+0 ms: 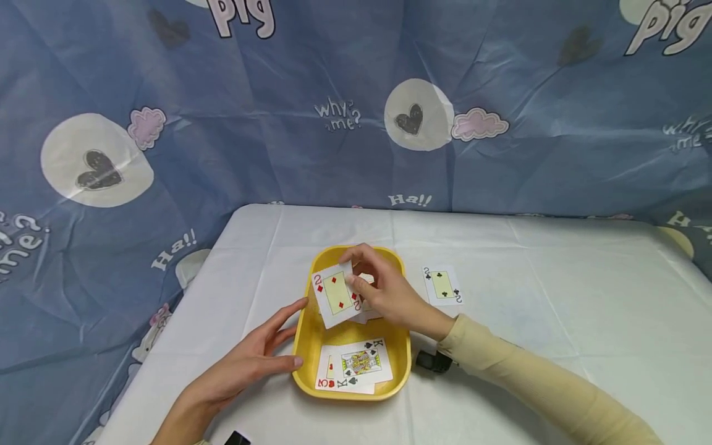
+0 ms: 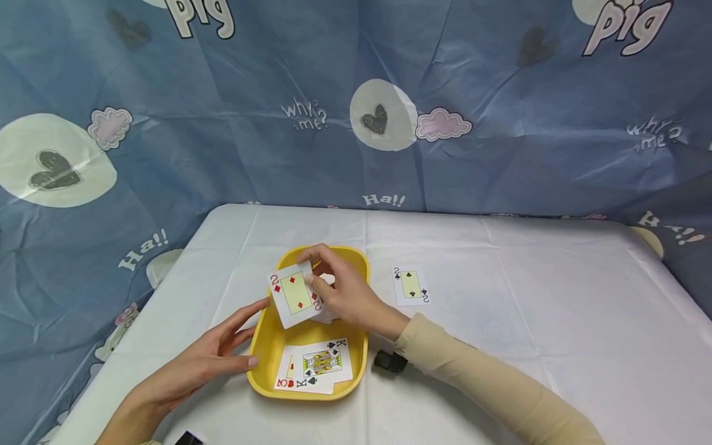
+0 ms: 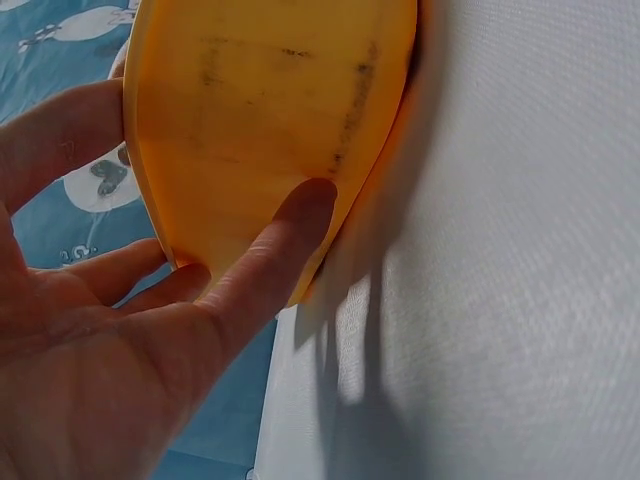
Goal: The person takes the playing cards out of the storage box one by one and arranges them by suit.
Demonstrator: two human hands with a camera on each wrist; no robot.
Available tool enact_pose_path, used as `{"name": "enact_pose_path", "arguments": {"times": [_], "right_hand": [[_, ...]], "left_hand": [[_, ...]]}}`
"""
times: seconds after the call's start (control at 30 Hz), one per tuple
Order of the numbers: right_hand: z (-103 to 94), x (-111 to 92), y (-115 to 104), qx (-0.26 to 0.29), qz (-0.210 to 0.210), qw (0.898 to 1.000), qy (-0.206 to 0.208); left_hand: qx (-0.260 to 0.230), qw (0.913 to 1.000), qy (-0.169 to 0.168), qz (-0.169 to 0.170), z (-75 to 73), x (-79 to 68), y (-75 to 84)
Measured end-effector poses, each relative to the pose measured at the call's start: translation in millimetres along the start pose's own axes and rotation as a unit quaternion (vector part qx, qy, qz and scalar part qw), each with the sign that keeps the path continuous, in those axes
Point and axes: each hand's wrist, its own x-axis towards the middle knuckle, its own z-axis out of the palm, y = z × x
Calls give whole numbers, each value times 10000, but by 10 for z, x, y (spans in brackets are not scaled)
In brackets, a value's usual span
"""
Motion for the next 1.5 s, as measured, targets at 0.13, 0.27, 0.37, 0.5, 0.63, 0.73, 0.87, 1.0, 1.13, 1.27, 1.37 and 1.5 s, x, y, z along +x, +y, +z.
{"name": "enact_pose_path", "arguments": {"times": [0.13, 0.27, 0.37, 0.5, 0.63, 0.73, 0.87, 1.0, 1.13, 1.27, 1.37, 1.5], "right_hand": [[-178, -24, -5, 482, 153, 9953, 829], [-533, -88, -7, 563, 410, 9889, 1316], [-853, -193, 20, 285, 627, 9865, 1485], [-1274, -402, 106, -270, 1160, 9823, 1444], [-1614, -652, 221, -725, 1848, 9728, 1197], [-1799, -835, 279, -1062, 2302, 9625, 962], [-1966, -1016, 336, -1523, 2581, 9517, 664], [-2041, -1096, 402, -2293, 2638, 9359, 435], [-2051, -1102, 440, -3187, 2642, 9100, 239], [-2056, -1109, 433, -3468, 2513, 9035, 159], [-2049, -1101, 398, -3298, 2271, 9160, 244], [-1971, -1027, 327, -2707, 1789, 9448, 445]], "left_hand": [[-13, 10000, -23, -33, 7, 8, 3], [-24, 10000, -22, -59, 8, 17, 10], [-57, 9998, 67, -183, 14, 22, 18], [-99, 9994, 148, -310, 21, 26, 21], [-72, 9994, 133, -303, 17, 21, 20], [-55, 9995, 120, -279, 13, 15, 20], [-24, 9996, 112, -252, 14, 14, 22], [-2, 9997, 90, -240, 20, 17, 23], [-51, 9996, 105, -243, 20, 20, 20], [-93, 9995, 144, -278, 23, 25, 24], [-78, 9994, 175, -297, 25, 25, 28], [-60, 9993, 211, -314, 23, 26, 31]]}}
